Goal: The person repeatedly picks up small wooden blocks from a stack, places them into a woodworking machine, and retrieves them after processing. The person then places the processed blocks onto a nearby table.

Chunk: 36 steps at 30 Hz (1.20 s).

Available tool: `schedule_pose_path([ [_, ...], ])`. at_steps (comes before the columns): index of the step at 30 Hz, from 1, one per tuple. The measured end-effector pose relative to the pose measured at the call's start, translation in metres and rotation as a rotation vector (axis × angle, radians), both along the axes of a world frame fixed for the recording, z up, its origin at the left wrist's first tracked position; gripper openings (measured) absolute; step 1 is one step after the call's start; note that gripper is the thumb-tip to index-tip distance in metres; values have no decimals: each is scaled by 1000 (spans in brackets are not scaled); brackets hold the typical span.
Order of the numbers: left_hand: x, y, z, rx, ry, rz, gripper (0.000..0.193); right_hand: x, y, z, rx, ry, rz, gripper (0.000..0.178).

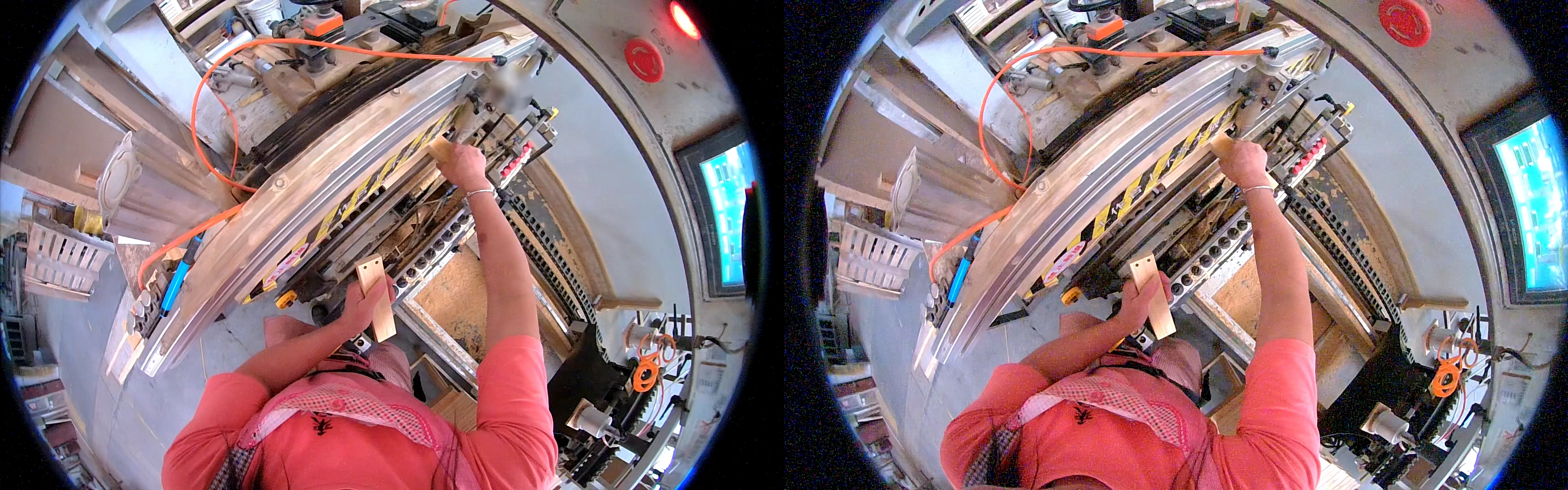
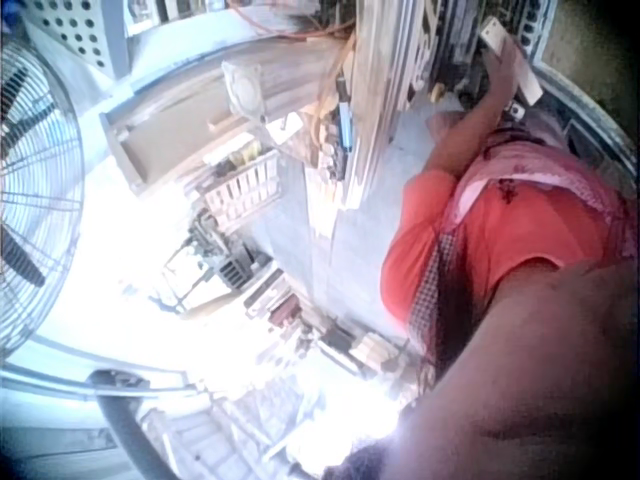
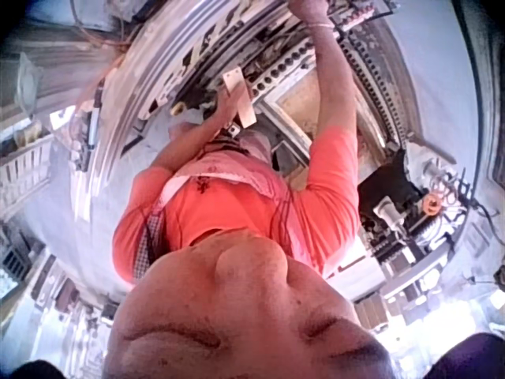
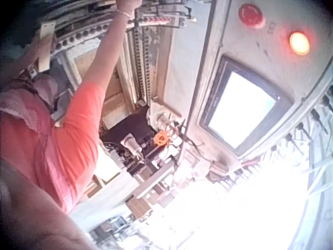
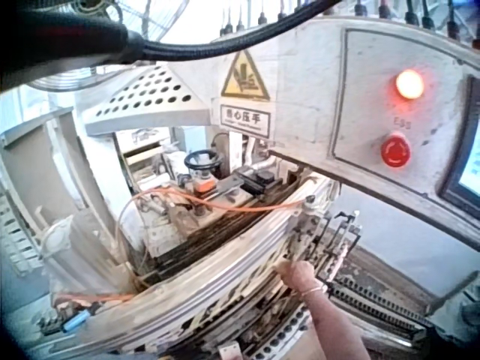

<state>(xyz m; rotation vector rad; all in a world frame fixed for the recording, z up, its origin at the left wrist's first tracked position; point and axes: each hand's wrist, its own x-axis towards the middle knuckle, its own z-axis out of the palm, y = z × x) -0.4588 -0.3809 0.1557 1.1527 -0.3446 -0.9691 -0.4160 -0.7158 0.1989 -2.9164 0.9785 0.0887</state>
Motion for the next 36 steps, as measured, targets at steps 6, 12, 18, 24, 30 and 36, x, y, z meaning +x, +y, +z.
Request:
schedule_pose_path([
  [6, 1, 0, 0, 30, -70, -24, 25, 0, -1, -4, -32, -16, -10, 43],
  [12, 0, 0, -1, 11, -63, -13, 25, 0, 1, -2, -23, -57, -31, 26],
  [18, 2, 0, -4, 12, -73, -41, 25, 0, -3, -9, -29, -84, -31, 26],
  [24, 1, 1, -3, 30, -102, -37, 26, -1, -5, -12, -60, -55, 21, 42],
  [30, 1, 1, -3, -7, -94, -41, 27, -2, -2, -7, -48, -59, 18, 43],
  [36, 1, 1, -5, -1, -81, -35, 27, -2, -2, -4, -42, -57, 11, 43],
])
